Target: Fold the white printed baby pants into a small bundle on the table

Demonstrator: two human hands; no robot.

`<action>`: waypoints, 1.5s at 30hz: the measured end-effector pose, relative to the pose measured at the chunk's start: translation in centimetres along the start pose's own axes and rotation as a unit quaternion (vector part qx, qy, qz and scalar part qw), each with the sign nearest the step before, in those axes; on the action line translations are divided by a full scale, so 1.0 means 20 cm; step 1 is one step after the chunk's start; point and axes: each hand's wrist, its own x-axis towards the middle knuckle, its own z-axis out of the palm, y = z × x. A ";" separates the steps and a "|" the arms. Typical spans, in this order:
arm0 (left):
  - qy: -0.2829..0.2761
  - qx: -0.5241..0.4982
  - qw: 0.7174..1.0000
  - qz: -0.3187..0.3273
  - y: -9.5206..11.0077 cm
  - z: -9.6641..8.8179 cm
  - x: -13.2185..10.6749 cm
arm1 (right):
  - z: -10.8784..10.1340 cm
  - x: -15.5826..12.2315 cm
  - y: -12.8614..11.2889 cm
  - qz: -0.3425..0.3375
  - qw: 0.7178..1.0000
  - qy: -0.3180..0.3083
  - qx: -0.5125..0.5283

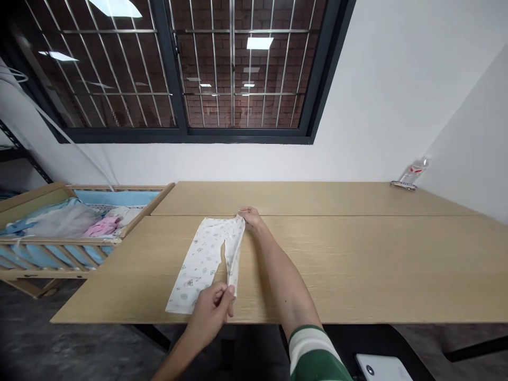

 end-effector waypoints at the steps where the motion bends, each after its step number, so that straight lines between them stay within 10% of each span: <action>1: 0.016 -0.021 1.000 -0.004 -0.01 -0.04 -0.02 | 0.04 0.00 -0.03 -0.007 1.000 -0.002 -0.004; 11: 0.086 -0.013 0.995 -0.049 -0.21 -0.40 -0.22 | 0.51 0.00 -0.16 -0.055 0.994 -0.025 -0.095; 22: 0.152 0.160 0.973 -0.066 -0.33 -0.53 -0.27 | 0.85 0.02 -0.07 -0.086 0.965 -0.037 -0.245; 32: 0.168 0.419 0.886 -0.103 -0.42 -0.58 -0.28 | 0.90 -0.04 -0.02 -0.114 0.940 -0.059 -0.316; 39: 0.272 0.476 0.812 0.200 -0.44 -0.48 -0.32 | 0.83 -0.30 -0.09 -0.236 0.911 -0.145 -0.305; 45: 0.275 0.539 0.757 0.247 -0.50 -0.33 -0.34 | 0.72 -0.82 -0.11 -0.395 0.777 -0.395 -0.290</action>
